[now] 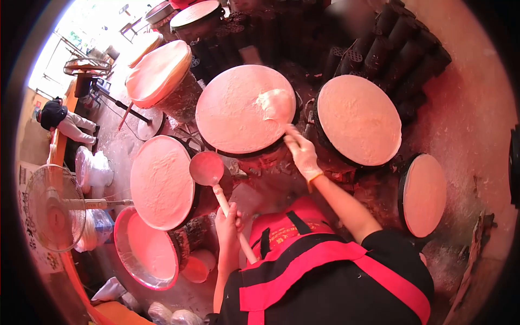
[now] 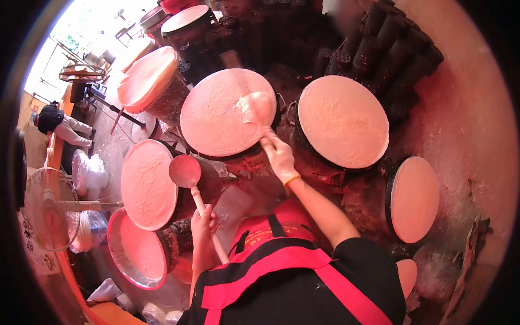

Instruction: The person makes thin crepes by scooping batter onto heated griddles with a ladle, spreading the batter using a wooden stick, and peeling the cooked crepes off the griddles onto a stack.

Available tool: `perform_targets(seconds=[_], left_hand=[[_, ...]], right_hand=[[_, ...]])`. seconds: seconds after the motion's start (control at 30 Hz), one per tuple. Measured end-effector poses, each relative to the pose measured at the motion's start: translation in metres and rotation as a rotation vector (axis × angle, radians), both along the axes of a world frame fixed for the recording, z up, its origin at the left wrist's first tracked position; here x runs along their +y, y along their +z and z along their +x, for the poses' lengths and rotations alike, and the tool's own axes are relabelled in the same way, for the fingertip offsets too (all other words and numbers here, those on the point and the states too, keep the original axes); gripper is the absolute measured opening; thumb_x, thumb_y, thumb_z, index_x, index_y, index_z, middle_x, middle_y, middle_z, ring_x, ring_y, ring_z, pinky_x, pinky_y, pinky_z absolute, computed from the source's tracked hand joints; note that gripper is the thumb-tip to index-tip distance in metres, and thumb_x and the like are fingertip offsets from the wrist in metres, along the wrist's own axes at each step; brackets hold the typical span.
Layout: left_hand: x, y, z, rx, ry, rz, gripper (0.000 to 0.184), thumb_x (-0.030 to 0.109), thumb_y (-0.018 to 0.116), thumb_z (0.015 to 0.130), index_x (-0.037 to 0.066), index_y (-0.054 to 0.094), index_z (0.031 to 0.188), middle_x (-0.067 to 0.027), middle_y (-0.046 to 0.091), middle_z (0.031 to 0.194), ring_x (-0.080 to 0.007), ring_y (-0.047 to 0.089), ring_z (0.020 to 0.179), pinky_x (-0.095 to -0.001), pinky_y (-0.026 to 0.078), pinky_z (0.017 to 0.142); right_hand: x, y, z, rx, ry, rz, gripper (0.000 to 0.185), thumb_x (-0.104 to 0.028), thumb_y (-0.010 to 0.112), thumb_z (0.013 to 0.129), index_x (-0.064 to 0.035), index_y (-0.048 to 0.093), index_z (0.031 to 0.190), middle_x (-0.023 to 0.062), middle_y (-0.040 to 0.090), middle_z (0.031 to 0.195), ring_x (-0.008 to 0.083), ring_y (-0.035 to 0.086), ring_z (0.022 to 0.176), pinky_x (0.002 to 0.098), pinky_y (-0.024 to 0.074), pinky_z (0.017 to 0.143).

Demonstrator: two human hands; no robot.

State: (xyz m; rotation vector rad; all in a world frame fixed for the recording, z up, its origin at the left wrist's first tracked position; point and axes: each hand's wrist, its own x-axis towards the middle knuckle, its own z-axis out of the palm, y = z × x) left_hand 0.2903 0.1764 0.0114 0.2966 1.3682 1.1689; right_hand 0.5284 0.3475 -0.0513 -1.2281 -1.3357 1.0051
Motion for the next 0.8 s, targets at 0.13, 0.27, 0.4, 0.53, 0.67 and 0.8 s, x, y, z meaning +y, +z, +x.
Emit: perform_targets(seconds=[0.13, 0.27, 0.4, 0.53, 0.67, 0.8], left_hand=[[0.010, 0.010, -0.002, 0.004, 0.023, -0.012, 0.023, 0.026, 0.055, 0.098, 0.006, 0.050, 0.108, 0.0007, 0.049, 0.066, -0.0050, 0.040, 0.046, -0.0207, 0.030, 0.039], [0.014, 0.013, -0.012, -0.090, -0.045, 0.006, 0.023, 0.027, 0.052, 0.099, 0.005, 0.051, 0.108, 0.0010, 0.048, 0.071, -0.0062, 0.040, 0.049, -0.0206, 0.034, 0.042], [0.014, 0.008, -0.014, -0.117, -0.026, 0.002, 0.018, 0.021, 0.053, 0.098, 0.006, 0.050, 0.106, -0.0005, 0.049, 0.078, -0.0068, 0.041, 0.055, -0.0185, 0.034, 0.044], [0.016, 0.005, -0.016, -0.213, -0.081, -0.057, 0.012, 0.015, 0.054, 0.097, 0.007, 0.049, 0.103, -0.0012, 0.049, 0.082, -0.0068, 0.041, 0.060, -0.0168, 0.032, 0.044], [0.023, 0.004, -0.016, -0.210, -0.126, -0.072, 0.014, 0.019, 0.055, 0.098, 0.007, 0.050, 0.103, -0.0004, 0.046, 0.079, -0.0064, 0.040, 0.058, -0.0169, 0.032, 0.044], [0.055, -0.006, -0.021, -0.089, -0.168, -0.034, 0.014, 0.022, 0.053, 0.099, 0.009, 0.048, 0.096, 0.0030, 0.043, 0.071, -0.0057, 0.041, 0.055, -0.0187, 0.032, 0.044]], right_hand=[[-0.018, -0.040, -0.042, 0.023, -0.047, -0.122, 0.046, -0.025, 0.055, 0.098, 0.0039, 0.050, 0.133, 0.0163, 0.054, 0.136, 0.0225, 0.048, 0.129, 0.0304, 0.0333, 0.108], [-0.004, 0.016, -0.032, -0.018, 0.178, -0.325, 0.039, -0.021, 0.058, 0.095, 0.0009, 0.056, 0.128, 0.0155, 0.059, 0.130, 0.0187, 0.052, 0.123, 0.0278, 0.0371, 0.105], [0.001, -0.074, -0.017, 0.166, -0.259, -0.136, 0.037, -0.023, 0.060, 0.096, -0.0111, 0.058, 0.131, -0.0066, 0.047, 0.062, 0.0032, 0.035, 0.043, 0.0220, 0.0291, 0.038], [0.012, 0.001, -0.024, 0.151, 0.029, -0.570, 0.040, -0.018, 0.060, 0.095, -0.0032, 0.055, 0.132, 0.0029, 0.068, 0.094, 0.0067, 0.056, 0.065, 0.0229, 0.0466, 0.056], [0.045, -0.001, -0.009, 0.185, -0.168, -0.499, 0.040, -0.022, 0.057, 0.096, -0.0122, 0.054, 0.135, -0.0071, 0.039, 0.055, 0.0046, 0.032, 0.039, 0.0247, 0.0270, 0.035], [-0.009, 0.033, -0.002, 0.120, 0.152, -0.657, 0.043, -0.027, 0.059, 0.096, -0.0143, 0.054, 0.136, -0.0090, 0.040, 0.058, 0.0027, 0.030, 0.041, 0.0221, 0.0243, 0.035]])
